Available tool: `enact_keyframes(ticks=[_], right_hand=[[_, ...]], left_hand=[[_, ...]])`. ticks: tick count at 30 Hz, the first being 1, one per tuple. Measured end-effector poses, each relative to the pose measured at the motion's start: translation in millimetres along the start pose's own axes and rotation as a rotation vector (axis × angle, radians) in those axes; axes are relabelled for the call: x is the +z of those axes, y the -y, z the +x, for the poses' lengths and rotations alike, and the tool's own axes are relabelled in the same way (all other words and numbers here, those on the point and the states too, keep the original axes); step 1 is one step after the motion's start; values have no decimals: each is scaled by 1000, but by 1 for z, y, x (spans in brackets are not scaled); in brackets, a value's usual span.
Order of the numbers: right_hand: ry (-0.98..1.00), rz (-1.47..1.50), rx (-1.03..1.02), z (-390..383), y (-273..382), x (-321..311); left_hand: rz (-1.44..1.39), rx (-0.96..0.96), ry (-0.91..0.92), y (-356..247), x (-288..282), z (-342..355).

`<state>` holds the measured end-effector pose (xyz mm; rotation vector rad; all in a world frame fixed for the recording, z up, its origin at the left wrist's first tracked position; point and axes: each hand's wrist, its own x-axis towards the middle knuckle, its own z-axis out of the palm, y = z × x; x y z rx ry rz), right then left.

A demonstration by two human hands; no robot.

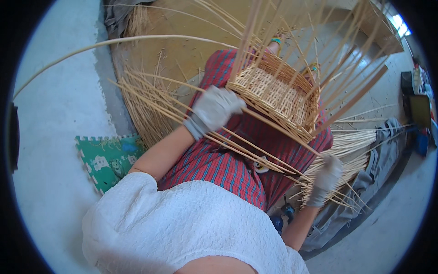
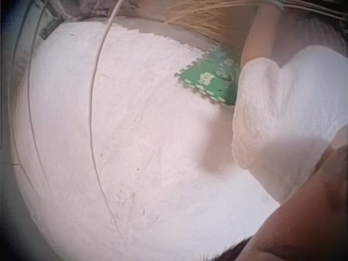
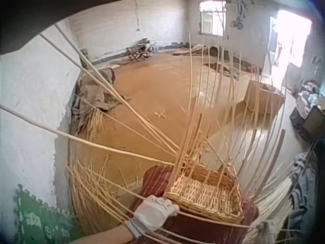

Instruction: Weaving a rectangular wicker basket from reeds.

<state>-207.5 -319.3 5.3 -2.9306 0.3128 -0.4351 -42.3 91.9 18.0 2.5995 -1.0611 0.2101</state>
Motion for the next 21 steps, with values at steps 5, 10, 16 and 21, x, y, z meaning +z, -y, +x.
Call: enact_keyframes(ticks=[5,10,16,21], right_hand=[[-419,180,382,3,-45,-57],[-220,848,525,-20,63,-27],[-282,1424,387,20,90,-82],[-73,1324,475,8,88,-81]], left_hand=[[85,-210,-7,55,-36,-3],[-437,-19,187,-67,-24,52],[-559,38,283,-41,-25,37],[-684,148,303,-88,-5,52]])
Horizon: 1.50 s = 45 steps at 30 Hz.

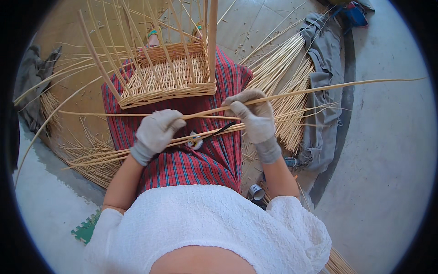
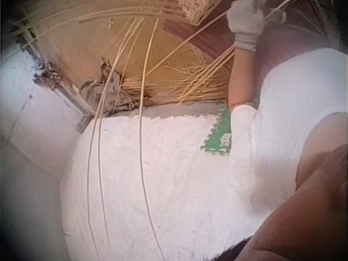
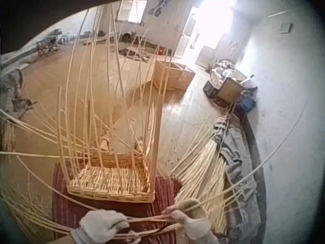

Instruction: Weaving a rectangular wicker basket from reeds.

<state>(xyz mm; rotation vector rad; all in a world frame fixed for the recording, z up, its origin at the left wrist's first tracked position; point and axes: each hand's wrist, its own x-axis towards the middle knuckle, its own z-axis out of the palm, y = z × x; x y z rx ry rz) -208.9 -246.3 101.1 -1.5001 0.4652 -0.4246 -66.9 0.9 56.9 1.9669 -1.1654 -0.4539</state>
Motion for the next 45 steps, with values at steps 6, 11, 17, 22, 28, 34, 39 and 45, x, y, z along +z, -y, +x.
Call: enact_keyframes(ticks=[6,11,17,22,28,34,39,45], right_hand=[[-298,54,-121,11,8,-61],[-294,121,-193,4,-19,-47],[-213,210,-83,18,-56,-46],[-136,266,-36,34,-67,-60],[-68,-144,-87,73,-49,-52],[252,-633,-634,204,-18,71],[300,-85,-703,199,-64,6],[-400,969,123,161,-145,-26]], left_hand=[[-50,-244,-390,25,-3,3],[-473,-439,-487,26,10,2],[-686,-322,-658,17,22,25],[-864,-492,-253,3,40,83],[-610,-538,-30,24,67,91],[-536,-599,-276,27,89,94],[-431,-772,-126,0,56,106],[-442,-642,-115,6,30,116]])
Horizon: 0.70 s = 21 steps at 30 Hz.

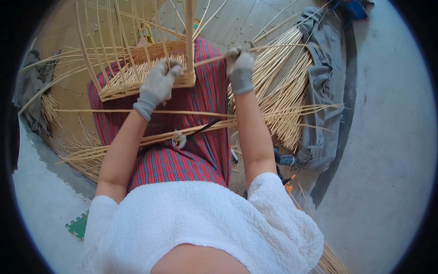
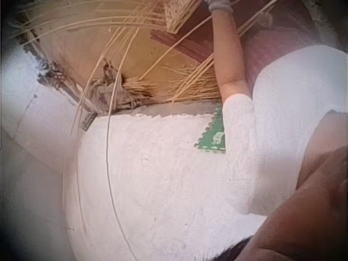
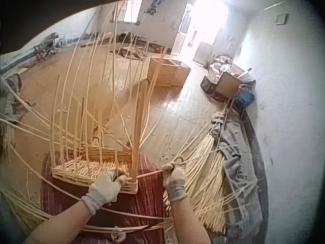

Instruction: Weaving a rectangular wicker basket from reeds.

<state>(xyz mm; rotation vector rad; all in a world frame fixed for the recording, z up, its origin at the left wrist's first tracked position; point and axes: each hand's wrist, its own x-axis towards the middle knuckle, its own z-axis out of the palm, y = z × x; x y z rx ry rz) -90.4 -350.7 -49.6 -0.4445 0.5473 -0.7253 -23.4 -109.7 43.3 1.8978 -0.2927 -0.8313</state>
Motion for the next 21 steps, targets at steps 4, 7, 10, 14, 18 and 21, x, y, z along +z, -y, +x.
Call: enact_keyframes(ticks=[4,7,10,14,18,21], right_hand=[[13,-260,140,7,6,-2],[-62,-518,122,-15,27,7],[214,-294,235,-6,27,1],[-207,-54,193,-3,10,47],[280,375,185,35,9,6],[91,372,304,33,7,-11]], left_hand=[[-110,157,-74,-5,-8,-20],[612,945,-533,-8,0,-42],[986,934,-434,7,19,-36],[957,915,-480,32,22,-1],[916,757,-346,8,29,-18],[881,778,-330,20,30,-19]])
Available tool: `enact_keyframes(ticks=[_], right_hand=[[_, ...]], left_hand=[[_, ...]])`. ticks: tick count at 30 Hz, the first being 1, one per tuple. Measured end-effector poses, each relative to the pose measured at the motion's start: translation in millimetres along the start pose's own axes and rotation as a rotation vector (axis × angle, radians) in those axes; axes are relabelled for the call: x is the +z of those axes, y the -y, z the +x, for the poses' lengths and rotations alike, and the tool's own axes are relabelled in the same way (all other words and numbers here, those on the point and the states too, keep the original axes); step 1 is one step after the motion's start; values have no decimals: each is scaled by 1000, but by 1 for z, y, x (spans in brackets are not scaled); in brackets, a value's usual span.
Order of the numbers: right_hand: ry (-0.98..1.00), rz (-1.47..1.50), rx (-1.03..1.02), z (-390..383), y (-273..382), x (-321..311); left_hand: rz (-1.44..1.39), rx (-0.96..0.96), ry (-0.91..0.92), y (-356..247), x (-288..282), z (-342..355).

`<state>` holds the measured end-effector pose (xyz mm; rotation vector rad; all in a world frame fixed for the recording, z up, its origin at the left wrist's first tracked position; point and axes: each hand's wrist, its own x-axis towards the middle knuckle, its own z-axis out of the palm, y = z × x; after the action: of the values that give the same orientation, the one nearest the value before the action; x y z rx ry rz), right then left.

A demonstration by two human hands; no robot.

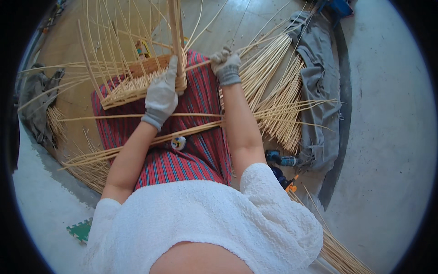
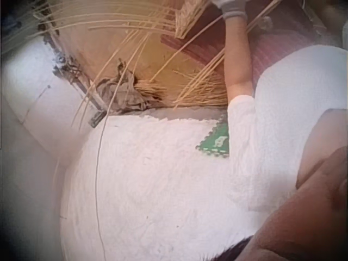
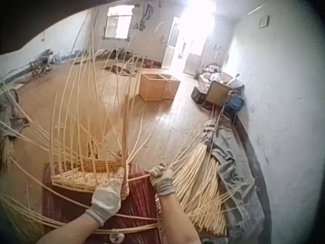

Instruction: Weaving a rectangular wicker basket from reeds.

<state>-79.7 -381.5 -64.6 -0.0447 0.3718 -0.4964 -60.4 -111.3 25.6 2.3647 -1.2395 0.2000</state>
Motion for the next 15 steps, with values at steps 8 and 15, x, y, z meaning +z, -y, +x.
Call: enact_keyframes(ticks=[8,15], right_hand=[[88,-262,-208,-101,-10,58],[608,-1405,-859,-208,-140,80]], left_hand=[[-199,-143,102,-3,-7,4],[153,-33,-1,15,23,-5]])
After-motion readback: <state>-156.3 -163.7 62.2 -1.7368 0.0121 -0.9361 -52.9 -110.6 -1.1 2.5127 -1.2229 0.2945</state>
